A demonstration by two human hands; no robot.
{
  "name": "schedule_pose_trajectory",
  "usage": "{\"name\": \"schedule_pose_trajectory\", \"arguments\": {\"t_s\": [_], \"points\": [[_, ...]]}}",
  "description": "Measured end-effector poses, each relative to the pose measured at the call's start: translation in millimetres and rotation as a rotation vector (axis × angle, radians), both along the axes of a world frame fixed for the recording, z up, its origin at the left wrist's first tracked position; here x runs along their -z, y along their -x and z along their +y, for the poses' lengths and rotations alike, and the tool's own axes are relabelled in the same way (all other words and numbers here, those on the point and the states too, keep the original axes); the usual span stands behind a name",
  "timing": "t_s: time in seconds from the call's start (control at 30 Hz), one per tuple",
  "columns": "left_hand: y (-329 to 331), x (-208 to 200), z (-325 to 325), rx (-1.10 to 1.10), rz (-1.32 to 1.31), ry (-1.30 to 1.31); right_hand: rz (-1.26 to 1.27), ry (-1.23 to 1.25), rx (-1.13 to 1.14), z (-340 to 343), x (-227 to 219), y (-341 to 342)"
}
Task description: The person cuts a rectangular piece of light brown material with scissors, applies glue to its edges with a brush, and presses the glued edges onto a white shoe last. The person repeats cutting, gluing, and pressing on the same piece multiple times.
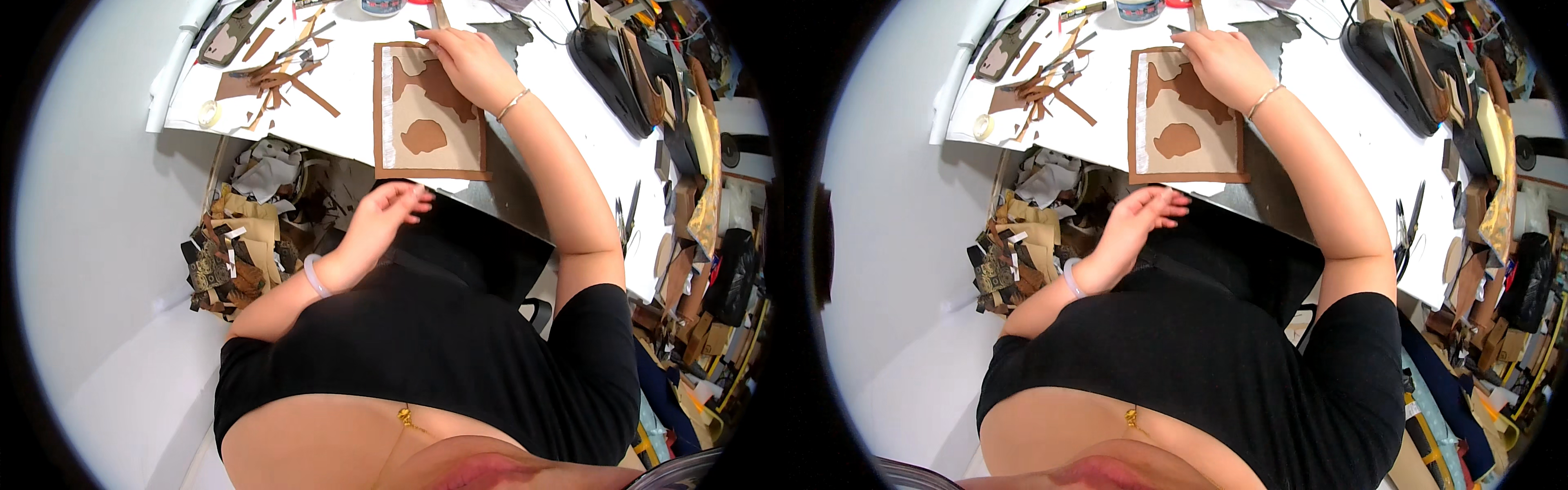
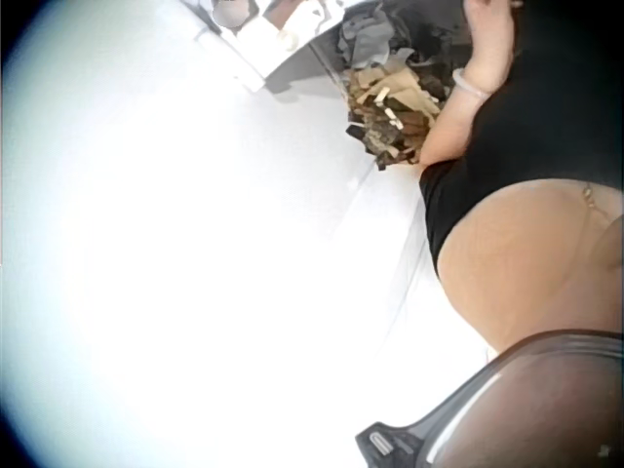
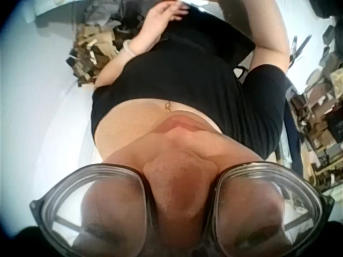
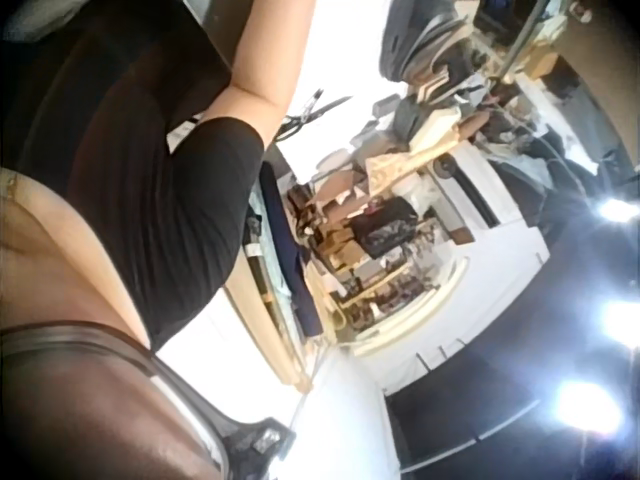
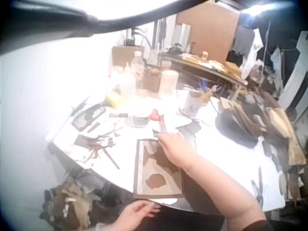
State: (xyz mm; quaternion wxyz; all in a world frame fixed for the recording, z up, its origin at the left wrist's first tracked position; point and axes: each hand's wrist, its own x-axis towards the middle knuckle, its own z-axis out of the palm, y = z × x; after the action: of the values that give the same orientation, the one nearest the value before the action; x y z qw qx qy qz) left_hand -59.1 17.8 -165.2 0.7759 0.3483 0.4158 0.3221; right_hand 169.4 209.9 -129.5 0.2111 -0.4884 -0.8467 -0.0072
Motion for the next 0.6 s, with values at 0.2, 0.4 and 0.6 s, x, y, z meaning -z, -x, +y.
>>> {"name": "schedule_pose_trajectory", "arguments": {"t_s": [0.2,0.4,0.6], "points": [[-5.5,-6.3,-12.5,-0.199,-0.111,0.112,-0.04,0.313,0.099,-13.3,-20.2,-9.3],[6.4,-21.0,-25.7,-0.417,-0.075,0.083,0.276,0.629,0.184,-51.0,-26.4,-30.2],[43.4,-49.6,-6.0,-0.41,-0.04,-0.098,0.599,0.915,0.165,-111.1,-57.4,-68.1]]}}
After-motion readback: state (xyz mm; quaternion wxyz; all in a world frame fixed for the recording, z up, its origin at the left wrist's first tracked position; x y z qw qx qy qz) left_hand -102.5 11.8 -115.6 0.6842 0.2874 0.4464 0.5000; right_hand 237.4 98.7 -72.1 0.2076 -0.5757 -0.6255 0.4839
